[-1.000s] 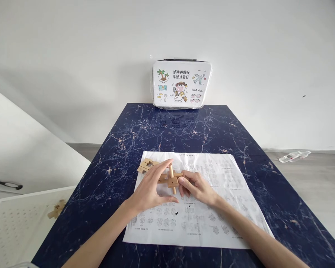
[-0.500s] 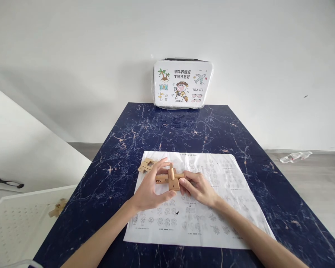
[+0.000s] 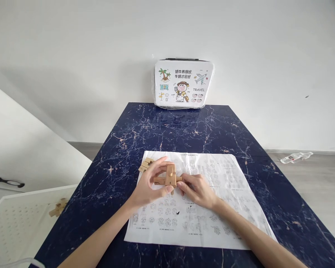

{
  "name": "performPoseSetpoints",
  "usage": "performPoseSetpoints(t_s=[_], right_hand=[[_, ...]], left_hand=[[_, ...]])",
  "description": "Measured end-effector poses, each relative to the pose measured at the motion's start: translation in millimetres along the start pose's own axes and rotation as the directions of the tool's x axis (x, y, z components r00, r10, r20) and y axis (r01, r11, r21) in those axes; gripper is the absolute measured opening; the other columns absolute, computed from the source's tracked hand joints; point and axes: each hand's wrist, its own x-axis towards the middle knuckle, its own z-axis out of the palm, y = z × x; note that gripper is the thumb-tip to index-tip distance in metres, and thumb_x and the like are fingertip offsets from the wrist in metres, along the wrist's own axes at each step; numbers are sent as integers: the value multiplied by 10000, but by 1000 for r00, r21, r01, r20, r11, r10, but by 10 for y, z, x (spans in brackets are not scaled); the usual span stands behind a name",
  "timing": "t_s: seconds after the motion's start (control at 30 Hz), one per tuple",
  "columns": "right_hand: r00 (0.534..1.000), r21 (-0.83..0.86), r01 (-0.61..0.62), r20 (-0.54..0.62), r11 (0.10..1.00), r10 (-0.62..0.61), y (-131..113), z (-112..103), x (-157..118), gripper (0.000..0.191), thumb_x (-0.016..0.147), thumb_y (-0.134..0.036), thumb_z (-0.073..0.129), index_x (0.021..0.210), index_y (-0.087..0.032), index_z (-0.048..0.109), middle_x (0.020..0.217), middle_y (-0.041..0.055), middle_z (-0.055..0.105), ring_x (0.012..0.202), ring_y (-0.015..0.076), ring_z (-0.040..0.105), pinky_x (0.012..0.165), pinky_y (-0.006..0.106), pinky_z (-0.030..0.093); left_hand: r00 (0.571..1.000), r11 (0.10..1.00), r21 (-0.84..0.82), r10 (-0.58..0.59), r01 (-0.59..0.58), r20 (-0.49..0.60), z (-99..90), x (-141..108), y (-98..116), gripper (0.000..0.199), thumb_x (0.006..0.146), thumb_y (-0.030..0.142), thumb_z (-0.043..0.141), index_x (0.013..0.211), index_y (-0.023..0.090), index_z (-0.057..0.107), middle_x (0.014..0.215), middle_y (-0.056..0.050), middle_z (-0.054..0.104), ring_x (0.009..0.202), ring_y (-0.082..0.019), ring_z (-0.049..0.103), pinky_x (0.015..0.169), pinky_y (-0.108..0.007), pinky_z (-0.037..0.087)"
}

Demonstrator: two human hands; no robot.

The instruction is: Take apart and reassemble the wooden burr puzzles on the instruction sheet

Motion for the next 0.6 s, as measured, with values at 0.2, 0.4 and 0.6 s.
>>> performPoseSetpoints(t_s=[0.2, 0.4, 0.6], right_hand=[[1000, -5, -3, 19, 1000, 3, 12, 16, -5, 426, 1107, -416, 505, 726, -231, 545, 625, -7, 637, 486, 117, 489, 515, 281, 380], [983, 176, -150, -78, 973, 166, 25, -33, -6, 496, 1098, -538, 502, 727, -219, 582, 607, -2, 620, 498, 125, 512, 512, 289, 381], [951, 392, -173, -172, 903, 257, 87, -44, 23, 485, 1080, -611, 520, 808, -218, 606, 564, -22, 578, 483, 133, 483, 526, 307, 397]], left_hand=[[988, 986, -148, 52, -73, -142, -66, 75, -1, 663, 938, 589, 744, 1488, 277, 547, 1499, -132, 635, 1406, -366, 607, 1216, -597, 465], [846, 998, 63, 38, -6, -531, -98, 136, -66, 544, 905, 464, 808, 1365, 267, 596, 1474, -109, 634, 1412, -332, 589, 1220, -547, 453], [853, 893, 436, 135, 117, -505, -88, 115, -181, 615, 832, 378, 871, 1358, 308, 558, 1402, -92, 625, 1332, -349, 606, 1112, -573, 506]])
